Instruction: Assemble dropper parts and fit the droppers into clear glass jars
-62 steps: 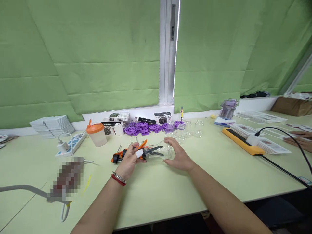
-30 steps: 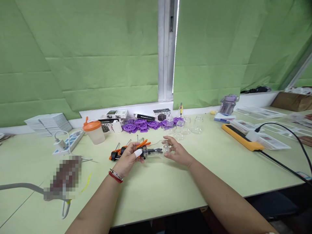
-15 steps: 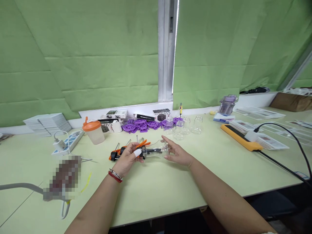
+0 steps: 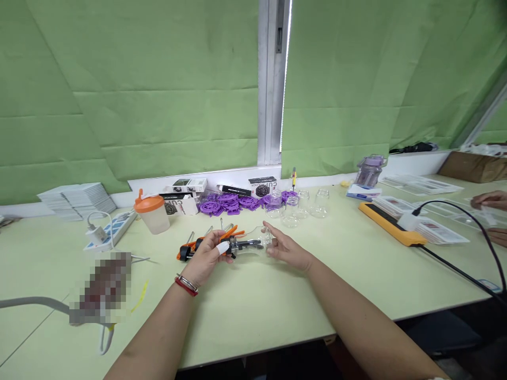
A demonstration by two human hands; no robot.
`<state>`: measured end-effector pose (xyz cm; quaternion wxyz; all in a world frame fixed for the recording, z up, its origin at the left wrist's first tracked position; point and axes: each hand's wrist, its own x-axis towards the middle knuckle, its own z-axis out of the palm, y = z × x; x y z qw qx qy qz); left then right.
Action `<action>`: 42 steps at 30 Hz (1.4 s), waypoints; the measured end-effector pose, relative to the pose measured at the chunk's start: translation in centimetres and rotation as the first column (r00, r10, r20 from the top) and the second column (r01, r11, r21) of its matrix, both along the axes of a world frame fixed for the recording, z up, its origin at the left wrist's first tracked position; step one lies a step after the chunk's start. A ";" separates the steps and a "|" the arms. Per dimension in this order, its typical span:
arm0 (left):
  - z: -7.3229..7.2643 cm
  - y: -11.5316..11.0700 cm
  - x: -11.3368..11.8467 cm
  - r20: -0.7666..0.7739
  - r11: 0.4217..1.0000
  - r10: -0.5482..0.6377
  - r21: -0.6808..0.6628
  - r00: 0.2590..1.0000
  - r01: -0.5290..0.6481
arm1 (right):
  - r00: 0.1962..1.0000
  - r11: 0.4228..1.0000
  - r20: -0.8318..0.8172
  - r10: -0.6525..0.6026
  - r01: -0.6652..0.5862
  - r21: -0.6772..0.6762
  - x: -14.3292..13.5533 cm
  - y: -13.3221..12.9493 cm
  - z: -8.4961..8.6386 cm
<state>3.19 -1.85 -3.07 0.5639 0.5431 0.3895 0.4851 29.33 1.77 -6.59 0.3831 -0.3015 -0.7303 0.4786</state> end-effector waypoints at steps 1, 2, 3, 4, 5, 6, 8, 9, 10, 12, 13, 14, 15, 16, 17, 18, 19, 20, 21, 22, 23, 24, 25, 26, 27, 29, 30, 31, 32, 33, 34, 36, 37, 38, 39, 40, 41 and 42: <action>0.0 0.0 0.0 0.000 1.000 0.003 0.001 1.000 -0.003 | 1.000 1.000 -0.018 0.012 -0.012 -0.006 0.0 -0.1 0.0; 0.0 0.0 0.0 -0.003 1.000 0.004 0.002 1.000 -0.004 | 0.999 1.000 -0.034 0.021 -0.022 -0.017 0.0 -0.2 0.1; 0.0 0.1 0.0 -0.006 1.000 0.004 0.003 1.000 -0.004 | 0.999 0.999 -0.046 0.027 -0.028 -0.031 0.0 -0.3 0.2; 0.0 0.1 0.0 -0.009 1.000 0.003 0.005 1.000 -0.003 | 0.998 0.998 -0.054 0.029 -0.031 -0.047 0.0 -0.3 0.3; -0.1 0.1 -0.1 -0.011 1.000 0.001 0.007 1.000 -0.001 | 0.998 0.998 -0.058 0.028 -0.032 -0.062 -0.1 -0.4 0.4; -0.1 0.1 -0.1 -0.012 1.000 -0.001 0.008 1.000 0.001 | 0.998 0.997 -0.057 0.024 -0.028 -0.072 -0.1 -0.4 0.5; -0.1 0.1 -0.1 -0.013 1.000 -0.003 0.009 1.000 0.003 | 0.999 0.997 -0.041 0.010 -0.013 -0.076 -0.2 -0.4 0.7; -0.1 0.1 -0.1 -0.013 1.000 -0.002 0.008 1.000 0.002 | 1.000 0.998 -0.028 0.000 -0.002 -0.070 -0.2 -0.3 0.7; -0.1 0.2 -0.1 -0.013 1.000 -0.001 0.006 1.000 0.001 | 1.000 0.998 -0.014 -0.011 0.011 -0.065 -0.2 -0.3 0.7; -0.1 0.2 -0.1 -0.013 1.000 -0.001 0.004 1.000 0.001 | 1.000 0.998 0.014 -0.024 0.025 -0.060 -0.1 -0.1 0.5; -0.1 0.2 -0.1 -0.013 1.000 -0.002 0.003 1.000 0.002 | 0.999 0.998 0.024 -0.026 0.027 -0.064 -0.1 0.0 0.4; -0.1 0.2 -0.1 -0.013 1.000 -0.004 0.000 1.000 0.004 | 0.999 0.997 0.028 -0.024 0.026 -0.071 -0.1 0.1 0.3; -0.1 0.2 -0.1 -0.013 1.000 -0.005 -0.003 1.000 0.005 | 1.000 0.997 0.021 -0.016 0.018 -0.081 -0.1 0.1 0.2; -0.1 0.2 -0.1 -0.012 1.000 -0.005 -0.005 1.000 0.005 | 1.000 0.996 0.005 -0.005 0.005 -0.090 -0.1 0.2 0.1; -0.1 0.2 -0.1 -0.009 1.000 -0.006 -0.005 1.000 0.006 | 1.000 0.995 -0.018 0.012 -0.014 -0.098 -0.1 0.2 0.0; -0.1 0.2 -0.1 -0.005 1.000 -0.006 -0.002 1.000 0.006 | 0.999 0.994 -0.043 0.031 -0.035 -0.104 -0.1 0.1 -0.1; -0.1 0.2 -0.1 -0.002 1.000 -0.007 0.002 1.000 0.007 | 0.997 0.993 -0.064 0.048 -0.055 -0.107 -0.1 0.1 -0.1; -0.1 0.2 -0.1 0.002 1.000 -0.007 0.006 1.000 0.007 | 0.995 0.992 -0.079 0.060 -0.069 -0.108 -0.1 0.0 0.0; -0.2 0.2 -0.2 0.005 1.000 -0.007 0.009 1.000 0.007 | 0.994 0.991 -0.086 0.065 -0.074 -0.108 -0.1 -0.1 0.1; -0.2 0.2 -0.2 0.008 1.000 -0.007 0.011 1.000 0.007 | 0.994 0.991 -0.088 0.063 -0.073 -0.110 -0.1 -0.2 0.2; -0.3 0.2 -0.2 0.010 1.000 -0.006 0.010 1.000 0.006 | 0.994 0.991 -0.087 0.058 -0.068 -0.113 -0.1 -0.3 0.4; -0.3 0.2 -0.3 0.012 1.000 -0.003 0.007 1.000 0.003 | 0.995 0.991 -0.082 0.050 -0.060 -0.118 -0.2 -0.4 0.5; -0.3 0.2 -0.3 0.012 1.000 0.001 0.003 1.000 -0.001 | 0.996 0.991 -0.073 0.042 -0.050 -0.123 -0.2 -0.4 0.5; -0.4 0.2 -0.3 0.013 1.000 0.008 -0.001 1.000 -0.008 | 0.998 0.991 -0.060 0.031 -0.039 -0.127 -0.2 -0.4 0.6; -0.4 0.2 -0.3 0.013 1.000 0.013 -0.003 1.000 -0.013 | 0.999 0.991 -0.046 0.020 -0.025 -0.130 -0.1 -0.3 0.6; -0.5 0.3 -0.3 0.015 1.000 0.021 -0.006 1.000 -0.021 | 1.000 0.991 -0.022 0.003 -0.006 -0.132 -0.1 -0.2 0.4; -0.5 0.3 -0.3 0.017 1.000 0.021 -0.008 1.000 -0.021 | 1.000 0.991 -0.017 0.000 -0.002 -0.132 -0.2 -0.1 0.3; -0.5 0.4 -0.3 0.017 1.000 0.019 -0.011 1.000 -0.019 | 1.000 0.991 -0.018 -0.001 -0.001 -0.131 -0.2 0.0 0.2; -0.5 0.4 -0.3 0.016 1.000 0.017 -0.014 1.000 -0.017 | 1.000 0.991 -0.021 -0.002 -0.001 -0.131 -0.2 0.1 0.1; -0.5 0.4 -0.3 0.013 1.000 0.014 -0.017 1.000 -0.014 | 1.000 0.991 -0.025 -0.002 -0.001 -0.132 -0.2 0.1 0.0; -0.5 0.4 -0.3 0.011 1.000 0.012 -0.018 1.000 -0.012 | 1.000 0.991 -0.028 -0.005 0.001 -0.131 -0.2 0.2 -0.1; -0.4 0.3 -0.2 0.012 1.000 0.011 -0.021 1.000 -0.010 | 1.000 0.991 -0.030 -0.004 0.000 -0.134 -0.3 0.3 -0.3; -0.4 0.3 -0.2 0.014 1.000 0.012 -0.021 1.000 -0.012 | 0.999 0.990 -0.038 0.002 -0.008 -0.138 -0.3 0.3 -0.4; -0.4 0.3 -0.1 0.017 1.000 0.013 -0.022 1.000 -0.013 | 0.998 0.990 -0.053 0.012 -0.020 -0.139 -0.4 0.4 -0.5; -0.4 0.3 -0.1 0.021 1.000 0.017 -0.023 1.000 -0.017 | 0.997 0.990 -0.073 0.026 -0.036 -0.137 -0.4 0.4 -0.6; -0.4 0.3 -0.1 0.026 1.000 0.022 -0.022 0.999 -0.021 | 0.995 0.990 -0.096 0.039 -0.052 -0.133 -0.4 0.3 -0.5; -0.4 0.3 -0.1 0.030 0.999 0.025 -0.021 0.999 -0.025 | 0.992 0.989 -0.116 0.052 -0.067 -0.129 -0.4 0.3 -0.5; -0.4 0.3 -0.1 0.035 0.999 0.029 -0.018 0.999 -0.028 | 0.990 0.989 -0.129 0.062 -0.078 -0.125 -0.4 0.2 -0.3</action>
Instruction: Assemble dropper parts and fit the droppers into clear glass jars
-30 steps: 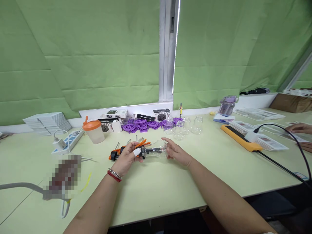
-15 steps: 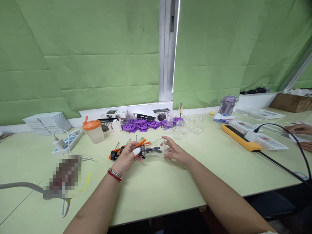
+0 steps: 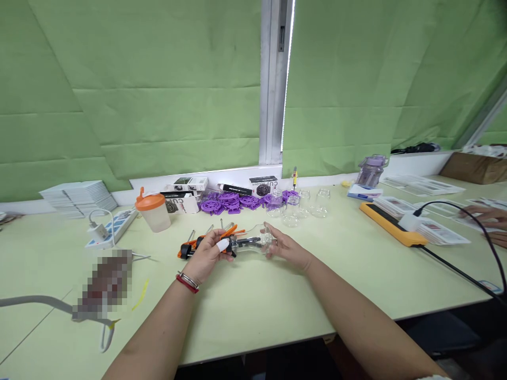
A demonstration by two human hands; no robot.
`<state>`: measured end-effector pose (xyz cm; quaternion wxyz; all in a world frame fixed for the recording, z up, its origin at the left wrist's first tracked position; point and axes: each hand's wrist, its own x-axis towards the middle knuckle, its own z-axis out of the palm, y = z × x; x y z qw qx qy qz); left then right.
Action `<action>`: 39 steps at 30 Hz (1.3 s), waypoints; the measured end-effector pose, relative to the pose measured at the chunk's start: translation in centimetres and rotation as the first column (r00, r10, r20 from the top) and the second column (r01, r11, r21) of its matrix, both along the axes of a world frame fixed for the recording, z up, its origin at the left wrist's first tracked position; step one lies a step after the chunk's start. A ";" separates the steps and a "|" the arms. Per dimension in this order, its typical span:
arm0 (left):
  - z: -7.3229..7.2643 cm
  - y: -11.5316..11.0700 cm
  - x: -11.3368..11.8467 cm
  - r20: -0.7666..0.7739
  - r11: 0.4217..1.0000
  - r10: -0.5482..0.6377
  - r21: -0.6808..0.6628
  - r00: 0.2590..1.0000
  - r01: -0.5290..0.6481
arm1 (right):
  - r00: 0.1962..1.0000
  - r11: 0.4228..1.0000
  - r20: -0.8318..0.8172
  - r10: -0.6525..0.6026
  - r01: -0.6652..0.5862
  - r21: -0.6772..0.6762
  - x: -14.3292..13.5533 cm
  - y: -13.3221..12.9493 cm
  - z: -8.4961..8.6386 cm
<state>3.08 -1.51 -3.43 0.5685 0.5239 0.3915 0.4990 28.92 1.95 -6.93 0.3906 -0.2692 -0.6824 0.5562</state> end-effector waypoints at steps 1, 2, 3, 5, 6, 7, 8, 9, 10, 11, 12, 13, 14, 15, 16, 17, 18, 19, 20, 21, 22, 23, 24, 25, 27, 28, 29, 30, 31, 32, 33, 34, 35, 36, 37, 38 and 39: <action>0.0 0.0 0.0 0.003 1.000 0.003 0.001 1.000 -0.003 | 1.000 1.000 -0.006 0.005 -0.005 0.002 0.0 -0.1 0.2; 0.0 0.0 0.0 0.005 1.000 0.007 0.001 1.000 -0.007 | 1.000 1.000 -0.006 0.006 -0.006 0.001 0.0 -0.2 0.3; 0.0 0.0 0.0 0.006 1.000 0.009 0.000 1.000 -0.009 | 1.000 1.000 -0.003 0.004 -0.004 -0.001 0.0 -0.3 0.5; 0.1 -0.1 0.0 0.009 1.000 0.012 -0.007 1.000 -0.012 | 1.000 1.000 0.009 -0.007 0.007 0.000 0.0 -0.3 0.7; 0.1 -0.1 0.0 0.012 1.000 0.012 -0.011 1.000 -0.011 | 1.000 1.000 0.017 -0.015 0.015 0.003 0.0 -0.4 0.7; 0.1 -0.1 0.0 0.014 1.000 0.010 -0.014 1.000 -0.010 | 0.999 1.000 0.025 -0.022 0.022 0.007 0.0 -0.4 0.7; 0.1 -0.1 0.0 0.015 1.000 0.008 -0.015 1.000 -0.008 | 0.999 1.000 0.032 -0.028 0.028 0.010 0.0 -0.4 0.7; 0.1 -0.1 0.0 0.014 1.000 0.008 -0.014 1.000 -0.007 | 0.999 0.999 0.038 -0.036 0.036 0.013 0.0 -0.4 0.7; 0.1 -0.1 -0.1 0.011 1.000 0.009 -0.012 1.000 -0.008 | 0.998 0.999 0.044 -0.045 0.045 0.015 0.0 -0.4 0.7; 0.1 0.0 -0.1 0.007 1.000 0.010 -0.010 1.000 -0.010 | 0.997 0.998 0.051 -0.055 0.054 0.016 0.0 -0.4 0.6; 0.1 0.0 -0.1 0.003 1.000 0.014 -0.007 1.000 -0.014 | 0.996 0.998 0.058 -0.064 0.063 0.015 -0.1 -0.4 0.6; 0.0 0.0 -0.1 0.000 1.000 0.016 -0.005 1.000 -0.016 | 0.995 0.997 0.065 -0.073 0.072 0.015 -0.1 -0.4 0.6; 0.0 0.0 -0.1 -0.002 1.000 0.017 -0.004 1.000 -0.017 | 0.994 0.997 0.072 -0.081 0.080 0.015 -0.2 -0.3 0.5; -0.1 0.0 -0.1 -0.005 1.000 0.015 -0.003 1.000 -0.015 | 0.993 0.996 0.079 -0.088 0.087 0.014 -0.2 -0.2 0.4; -0.1 0.0 -0.1 -0.009 1.000 0.011 -0.001 1.000 -0.011 | 0.992 0.995 0.084 -0.095 0.095 0.014 -0.2 -0.1 0.3; -0.1 0.0 -0.1 -0.011 1.000 0.006 0.000 1.000 -0.006 | 0.991 0.995 0.088 -0.103 0.102 0.013 -0.3 0.0 0.2; -0.2 0.0 -0.1 -0.015 1.000 0.001 0.001 1.000 -0.001 | 0.990 0.994 0.090 -0.109 0.108 0.012 -0.3 0.1 0.0; -0.2 0.0 0.0 -0.018 1.000 -0.002 0.001 1.000 0.002 | 0.990 0.994 0.090 -0.110 0.110 0.009 -0.2 0.2 -0.2; -0.2 0.0 0.0 -0.019 1.000 -0.004 0.001 1.000 0.004 | 0.991 0.995 0.085 -0.101 0.101 0.003 -0.2 0.3 -0.3; -0.1 0.0 0.0 -0.018 1.000 -0.003 0.000 1.000 0.003 | 0.994 0.997 0.071 -0.083 0.083 -0.003 -0.1 0.3 -0.4; -0.1 0.0 0.0 -0.017 1.000 0.000 -0.001 1.000 0.000 | 0.997 0.998 0.052 -0.060 0.060 -0.008 -0.1 0.3 -0.4; 0.0 -0.1 0.0 -0.016 1.000 0.003 -0.001 1.000 -0.003 | 0.999 0.999 0.029 -0.035 0.036 -0.012 0.0 0.3 -0.4; 0.0 -0.1 0.0 -0.015 1.000 0.007 0.000 1.000 -0.007 | 1.000 1.000 0.007 -0.014 0.014 -0.014 0.0 0.2 -0.3; 0.0 -0.1 0.0 -0.013 1.000 0.009 0.002 1.000 -0.009 | 1.000 1.000 -0.014 0.002 -0.002 -0.015 0.1 0.1 -0.2; 0.0 -0.1 -0.1 -0.011 1.000 0.010 0.008 1.000 -0.010 | 0.999 1.000 -0.042 0.010 -0.011 -0.017 0.2 -0.2 0.2; 0.0 0.0 -0.1 -0.009 1.000 0.010 0.011 1.000 -0.010 | 0.999 1.000 -0.050 0.007 -0.007 -0.018 0.2 -0.3 0.3; 0.0 0.0 -0.2 -0.006 1.000 0.010 0.013 1.000 -0.010 | 0.999 1.000 -0.053 0.000 -0.001 -0.018 0.2 -0.3 0.5; -0.1 0.0 -0.2 -0.002 1.000 0.010 0.013 1.000 -0.010 | 0.999 1.000 -0.052 -0.010 0.009 -0.018 0.1 -0.3 0.5; -0.1 0.0 -0.2 0.002 1.000 0.012 0.013 1.000 -0.012 | 0.999 1.000 -0.047 -0.020 0.019 -0.017 0.1 -0.3 0.6; -0.1 0.0 -0.2 0.004 1.000 0.012 0.013 1.000 -0.012 | 0.999 0.999 -0.038 -0.029 0.028 -0.014 0.1 -0.2 0.6; -0.1 0.0 -0.2 0.006 1.000 0.011 0.013 1.000 -0.011 | 0.999 0.999 -0.027 -0.039 0.038 -0.010 0.1 -0.2 0.6; -0.1 0.0 -0.1 0.005 1.000 0.009 0.012 1.000 -0.009 | 0.999 0.999 -0.016 -0.048 0.048 -0.005 0.1 -0.1 0.5; -0.1 0.0 -0.1 0.004 1.000 0.010 0.010 1.000 -0.010 | 0.998 0.998 -0.004 -0.058 0.058 0.001 0.0 0.0 0.4; 0.0 0.0 0.0 0.001 1.000 0.012 0.008 1.000 -0.012 | 0.998 0.998 0.009 -0.067 0.067 0.006 0.0 0.0 0.3; 0.0 -0.1 0.0 -0.003 1.000 0.014 0.005 1.000 -0.014 | 0.997 0.997 0.023 -0.074 0.074 0.010 0.0 0.1 0.2; 0.1 -0.1 0.1 -0.009 1.000 0.014 0.003 1.000 -0.014 | 0.996 0.997 0.034 -0.079 0.079 0.010 0.0 0.2 0.1; 0.2 -0.1 0.1 -0.015 1.000 0.013 0.001 1.000 -0.013 | 0.996 0.997 0.040 -0.080 0.080 0.007 0.0 0.2 0.0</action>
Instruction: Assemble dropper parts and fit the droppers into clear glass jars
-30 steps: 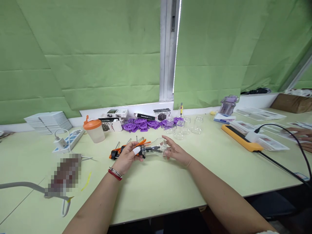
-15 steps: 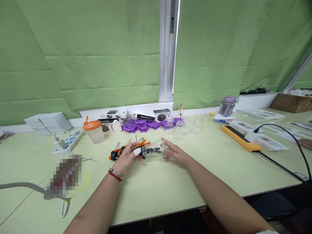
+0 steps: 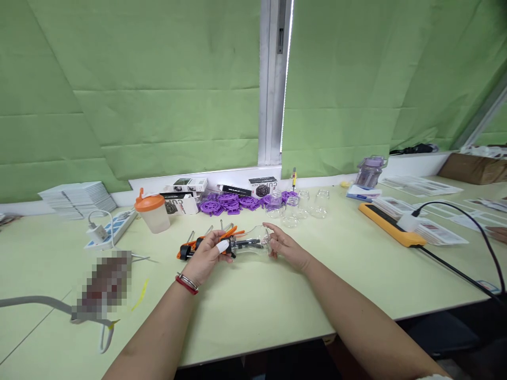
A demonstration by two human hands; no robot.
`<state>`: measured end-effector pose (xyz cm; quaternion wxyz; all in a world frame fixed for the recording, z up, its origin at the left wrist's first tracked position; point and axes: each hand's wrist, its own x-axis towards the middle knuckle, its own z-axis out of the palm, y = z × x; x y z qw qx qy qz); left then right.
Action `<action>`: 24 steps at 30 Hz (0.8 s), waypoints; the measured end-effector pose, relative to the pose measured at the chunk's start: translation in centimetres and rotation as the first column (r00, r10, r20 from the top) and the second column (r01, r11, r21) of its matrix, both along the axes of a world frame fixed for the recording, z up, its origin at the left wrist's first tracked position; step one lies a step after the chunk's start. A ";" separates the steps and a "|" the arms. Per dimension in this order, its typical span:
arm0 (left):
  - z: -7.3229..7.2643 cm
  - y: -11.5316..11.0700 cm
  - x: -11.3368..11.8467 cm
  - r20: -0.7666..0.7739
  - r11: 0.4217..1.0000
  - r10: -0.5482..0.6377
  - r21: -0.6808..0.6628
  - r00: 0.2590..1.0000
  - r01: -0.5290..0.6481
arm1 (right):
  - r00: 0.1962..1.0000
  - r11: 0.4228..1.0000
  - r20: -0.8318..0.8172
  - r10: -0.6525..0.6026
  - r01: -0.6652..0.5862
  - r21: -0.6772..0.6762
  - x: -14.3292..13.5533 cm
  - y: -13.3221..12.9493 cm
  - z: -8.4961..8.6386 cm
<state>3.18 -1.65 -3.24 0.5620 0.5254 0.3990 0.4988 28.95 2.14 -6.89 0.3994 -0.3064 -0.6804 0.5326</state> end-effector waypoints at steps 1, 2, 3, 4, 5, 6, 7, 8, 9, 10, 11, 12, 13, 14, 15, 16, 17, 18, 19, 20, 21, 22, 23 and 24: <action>0.1 0.0 0.0 -0.005 1.000 -0.003 -0.001 1.000 0.003 | 1.000 1.000 -0.002 0.003 -0.003 -0.005 0.0 0.0 -0.1; 0.1 -0.1 0.1 -0.007 1.000 -0.006 -0.002 1.000 0.006 | 1.000 1.000 -0.012 0.009 -0.010 -0.011 0.0 0.0 -0.1; 0.2 -0.1 0.1 -0.007 1.000 -0.005 -0.004 1.000 0.005 | 0.999 1.000 -0.027 0.021 -0.021 -0.016 0.1 0.0 -0.1; 0.2 -0.1 0.0 -0.003 1.000 -0.002 -0.006 1.000 0.002 | 0.998 0.999 -0.045 0.034 -0.035 -0.020 0.1 -0.1 -0.1; 0.2 -0.1 0.0 0.002 1.000 0.001 -0.007 1.000 -0.001 | 0.997 0.999 -0.061 0.048 -0.050 -0.021 0.1 -0.2 -0.1; 0.2 -0.1 0.0 0.007 1.000 0.005 -0.007 1.000 -0.005 | 0.995 0.998 -0.074 0.061 -0.063 -0.020 0.1 -0.3 0.0; 0.1 -0.1 -0.1 0.011 1.000 0.006 -0.006 1.000 -0.006 | 0.994 0.997 -0.081 0.072 -0.074 -0.019 0.1 -0.3 0.0; 0.1 0.0 -0.2 0.013 1.000 0.005 -0.003 1.000 -0.005 | 0.994 0.997 -0.081 0.079 -0.080 -0.018 0.1 -0.4 0.1; 0.0 0.0 -0.2 0.015 1.000 0.002 0.002 1.000 -0.002 | 0.994 0.997 -0.075 0.079 -0.081 -0.018 0.1 -0.5 0.1; 0.0 0.0 -0.3 0.014 1.000 0.000 0.007 1.000 0.000 | 0.995 0.997 -0.065 0.074 -0.076 -0.019 0.0 -0.5 0.2; 0.0 0.1 -0.3 0.011 1.000 0.000 0.009 1.000 0.000 | 0.997 0.998 -0.052 0.062 -0.063 -0.021 0.0 -0.6 0.2; 0.0 0.0 -0.2 0.006 1.000 -0.002 0.008 1.000 0.002 | 0.998 0.999 -0.041 0.042 -0.043 -0.023 0.0 -0.5 0.3; 0.0 0.0 -0.2 0.000 1.000 -0.003 0.006 1.000 0.003 | 0.999 0.999 -0.029 0.021 -0.022 -0.024 -0.1 -0.5 0.3; 0.0 0.0 -0.2 -0.005 1.000 -0.003 0.003 1.000 0.003 | 1.000 1.000 -0.020 0.003 -0.004 -0.023 -0.1 -0.5 0.3; 0.1 -0.1 -0.1 -0.008 1.000 -0.004 -0.001 1.000 0.004 | 1.000 1.000 -0.010 -0.009 0.009 -0.022 -0.1 -0.4 0.4; 0.2 -0.1 0.0 -0.008 1.000 -0.005 -0.004 1.000 0.005 | 1.000 1.000 0.000 -0.014 0.014 -0.022 -0.1 -0.4 0.4; 0.2 -0.1 0.0 -0.008 1.000 -0.006 -0.005 1.000 0.006 | 1.000 1.000 0.008 -0.011 0.011 -0.023 0.0 -0.3 0.4; 0.2 -0.2 0.1 -0.009 1.000 -0.006 -0.005 1.000 0.006 | 1.000 1.000 0.011 0.000 0.000 -0.027 0.0 -0.3 0.4; 0.3 -0.2 0.1 -0.011 1.000 -0.007 -0.004 1.000 0.007 | 1.000 0.999 0.006 0.015 -0.015 -0.033 0.0 -0.3 0.4; 0.3 -0.2 0.1 -0.013 1.000 -0.006 -0.003 1.000 0.006 | 0.999 0.999 -0.007 0.031 -0.031 -0.040 0.0 -0.4 0.4; 0.2 -0.1 0.1 -0.015 1.000 -0.005 0.000 1.000 0.005 | 0.999 0.998 -0.025 0.047 -0.048 -0.049 0.0 -0.4 0.3; 0.2 -0.1 0.0 -0.014 1.000 -0.003 0.003 1.000 0.003 | 0.997 0.996 -0.044 0.062 -0.065 -0.059 0.0 -0.5 0.3; 0.1 -0.1 0.0 -0.013 1.000 -0.003 0.007 1.000 0.003 | 0.995 0.995 -0.061 0.074 -0.078 -0.068 0.0 -0.5 0.2; 0.1 0.0 -0.1 -0.010 1.000 -0.004 0.013 1.000 0.004 | 0.994 0.993 -0.074 0.084 -0.090 -0.075 0.0 -0.6 0.2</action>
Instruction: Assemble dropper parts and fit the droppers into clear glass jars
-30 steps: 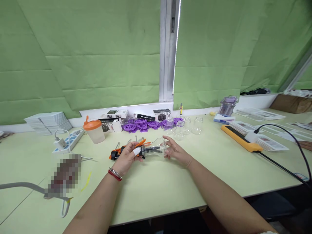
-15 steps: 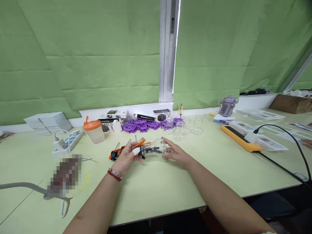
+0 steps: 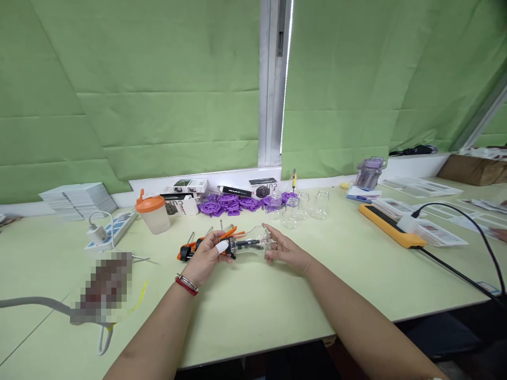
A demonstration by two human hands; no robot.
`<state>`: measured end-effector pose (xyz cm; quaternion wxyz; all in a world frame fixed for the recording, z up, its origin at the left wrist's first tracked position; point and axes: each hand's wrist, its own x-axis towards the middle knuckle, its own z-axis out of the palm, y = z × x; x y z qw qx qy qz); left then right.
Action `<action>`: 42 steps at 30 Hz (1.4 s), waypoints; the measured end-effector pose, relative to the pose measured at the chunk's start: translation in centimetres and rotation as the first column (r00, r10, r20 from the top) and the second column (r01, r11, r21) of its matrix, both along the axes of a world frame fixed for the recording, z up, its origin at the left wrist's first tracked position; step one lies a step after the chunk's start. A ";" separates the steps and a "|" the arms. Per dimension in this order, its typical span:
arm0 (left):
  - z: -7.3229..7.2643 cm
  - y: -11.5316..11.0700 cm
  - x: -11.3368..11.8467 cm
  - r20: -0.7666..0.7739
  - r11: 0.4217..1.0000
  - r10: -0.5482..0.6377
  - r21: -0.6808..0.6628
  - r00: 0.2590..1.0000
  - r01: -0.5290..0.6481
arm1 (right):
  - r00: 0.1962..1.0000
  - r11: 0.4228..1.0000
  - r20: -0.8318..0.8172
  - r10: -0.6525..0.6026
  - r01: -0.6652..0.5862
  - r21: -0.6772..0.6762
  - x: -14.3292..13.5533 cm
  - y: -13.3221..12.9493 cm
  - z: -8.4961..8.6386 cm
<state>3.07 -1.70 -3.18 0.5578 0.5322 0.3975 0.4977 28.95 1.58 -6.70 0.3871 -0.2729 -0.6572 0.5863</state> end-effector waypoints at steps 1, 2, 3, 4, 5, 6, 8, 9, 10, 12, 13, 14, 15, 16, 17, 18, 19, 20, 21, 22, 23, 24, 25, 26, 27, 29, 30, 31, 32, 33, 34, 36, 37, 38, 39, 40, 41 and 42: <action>-0.1 0.0 -0.1 0.004 1.000 -0.002 0.005 1.000 0.002 | 1.000 1.000 -0.008 0.007 -0.007 -0.006 0.0 0.0 0.0; -0.2 0.1 -0.1 0.007 1.000 -0.007 0.010 1.000 0.007 | 1.000 1.000 -0.012 0.012 -0.012 -0.009 -0.1 -0.1 -0.1; -0.2 0.1 -0.2 0.010 1.000 -0.011 0.014 1.000 0.011 | 1.000 1.000 -0.011 0.012 -0.012 -0.009 -0.1 -0.1 -0.1; -0.3 0.1 -0.2 0.013 1.000 -0.013 0.016 1.000 0.012 | 1.000 1.000 -0.004 0.010 -0.010 -0.004 -0.1 -0.1 -0.1; -0.3 0.2 -0.2 0.015 1.000 -0.012 0.017 1.000 0.012 | 1.000 1.000 0.009 0.004 -0.004 0.004 -0.2 -0.1 -0.1; -0.3 0.2 -0.2 0.016 1.000 -0.011 0.017 1.000 0.011 | 1.000 1.000 0.025 -0.005 0.005 0.015 -0.2 -0.1 0.0; -0.3 0.2 -0.2 0.014 1.000 -0.009 0.013 1.000 0.009 | 0.998 0.999 0.054 -0.032 0.030 0.036 -0.1 -0.1 0.1; -0.3 0.2 -0.2 0.014 1.000 -0.009 0.011 1.000 0.008 | 0.997 0.998 0.063 -0.047 0.044 0.044 -0.1 -0.1 0.1; -0.3 0.2 -0.2 0.015 1.000 -0.010 0.009 1.000 0.010 | 0.996 0.997 0.067 -0.060 0.057 0.048 -0.1 -0.2 0.2; -0.3 0.2 -0.2 0.019 1.000 -0.016 0.006 1.000 0.016 | 0.995 0.996 0.073 -0.074 0.070 0.048 0.0 -0.2 0.4; -0.3 0.2 -0.2 0.022 1.000 -0.018 0.007 1.000 0.018 | 0.994 0.996 0.077 -0.074 0.070 0.049 0.0 -0.3 0.4; -0.3 0.2 -0.2 0.023 1.000 -0.020 0.008 1.000 0.020 | 0.994 0.997 0.083 -0.070 0.066 0.051 -0.1 -0.3 0.5; -0.3 0.2 -0.2 0.023 1.000 -0.022 0.009 0.999 0.022 | 0.994 0.997 0.087 -0.065 0.060 0.056 -0.1 -0.4 0.6; -0.3 0.2 -0.3 0.021 1.000 -0.022 0.009 1.000 0.022 | 0.994 0.997 0.090 -0.058 0.053 0.060 -0.1 -0.4 0.6; -0.3 0.2 -0.3 0.018 1.000 -0.022 0.008 1.000 0.022 | 0.994 0.997 0.091 -0.053 0.048 0.062 -0.1 -0.4 0.6; -0.4 0.2 -0.3 0.015 1.000 -0.023 0.006 1.000 0.023 | 0.995 0.997 0.089 -0.051 0.046 0.063 -0.1 -0.4 0.6; -0.4 0.2 -0.3 0.013 1.000 -0.024 0.003 1.000 0.024 | 0.995 0.997 0.087 -0.053 0.047 0.062 -0.1 -0.4 0.5; -0.4 0.2 -0.3 0.011 1.000 -0.026 0.000 1.000 0.026 | 0.995 0.997 0.087 -0.055 0.050 0.060 -0.2 -0.3 0.4; -0.4 0.2 -0.3 0.010 1.000 -0.028 -0.004 1.000 0.028 | 0.994 0.997 0.090 -0.058 0.053 0.059 -0.2 -0.3 0.3; -0.4 0.2 -0.3 0.011 1.000 -0.028 -0.007 1.000 0.028 | 0.993 0.997 0.098 -0.060 0.054 0.059 -0.2 -0.2 0.2; -0.4 0.2 -0.3 0.012 1.000 -0.027 -0.011 1.000 0.027 | 0.992 0.997 0.108 -0.061 0.054 0.063 -0.2 -0.1 0.1; -0.4 0.2 -0.3 0.013 1.000 -0.023 -0.014 1.000 0.023 | 0.991 0.996 0.118 -0.062 0.054 0.069 -0.2 0.0 0.0; -0.3 0.2 -0.3 0.015 1.000 -0.019 -0.017 1.000 0.019 | 0.990 0.995 0.128 -0.064 0.054 0.079 -0.2 0.0 0.0; -0.3 0.2 -0.3 0.018 1.000 -0.013 -0.017 1.000 0.013 | 0.988 0.994 0.135 -0.068 0.056 0.090 -0.2 0.1 0.0; -0.3 0.2 -0.2 0.021 1.000 -0.006 -0.016 1.000 0.006 | 0.988 0.993 0.134 -0.070 0.057 0.099 -0.2 0.1 0.0; -0.3 0.2 -0.2 0.026 1.000 0.010 -0.016 1.000 -0.009 | 0.993 0.993 0.104 -0.057 0.046 0.107 -0.2 0.0 0.1; -0.3 0.2 -0.2 0.028 1.000 0.017 -0.016 0.999 -0.017 | 0.996 0.994 0.082 -0.046 0.037 0.106 -0.2 0.0 0.2; -0.3 0.2 -0.2 0.031 1.000 0.025 -0.017 0.999 -0.025 | 0.998 0.994 0.061 -0.034 0.027 0.104 -0.2 0.0 0.2; -0.3 0.2 -0.2 0.034 0.999 0.032 -0.016 0.999 -0.032 | 0.999 0.994 0.044 -0.024 0.019 0.104 -0.2 -0.1 0.3; -0.3 0.2 -0.2 0.038 0.999 0.037 -0.016 0.999 -0.036 | 0.999 0.994 0.035 -0.018 0.015 0.105 -0.2 -0.2 0.4; -0.3 0.2 -0.2 0.041 0.999 0.039 -0.016 0.998 -0.038 | 0.999 0.994 0.034 -0.018 0.015 0.107 -0.2 -0.2 0.4; -0.4 0.2 -0.2 0.049 0.999 0.034 -0.018 0.998 -0.033 | 0.999 0.994 0.034 -0.023 0.020 0.109 -0.1 -0.3 0.5; -0.4 0.2 -0.2 0.052 0.999 0.031 -0.021 0.998 -0.030 | 0.999 0.994 0.031 -0.027 0.024 0.108 -0.1 -0.3 0.5; -0.4 0.2 -0.2 0.054 0.999 0.028 -0.023 0.998 -0.026 | 0.999 0.994 0.029 -0.032 0.028 0.107 -0.1 -0.3 0.5; -0.4 0.2 -0.2 0.054 0.999 0.027 -0.026 0.998 -0.025 | 0.999 0.994 0.028 -0.037 0.034 0.107 -0.2 -0.3 0.5; -0.4 0.2 -0.2 0.054 0.999 0.029 -0.029 0.998 -0.027 | 0.999 0.994 0.029 -0.041 0.038 0.105 -0.2 -0.2 0.5; -0.4 0.2 -0.2 0.052 0.999 0.032 -0.032 0.998 -0.030 | 0.999 0.994 0.031 -0.044 0.041 0.100 -0.2 -0.2 0.5; -0.3 0.2 -0.2 0.051 0.999 0.035 -0.034 0.998 -0.034 | 0.998 0.995 0.034 -0.048 0.045 0.094 -0.2 -0.1 0.5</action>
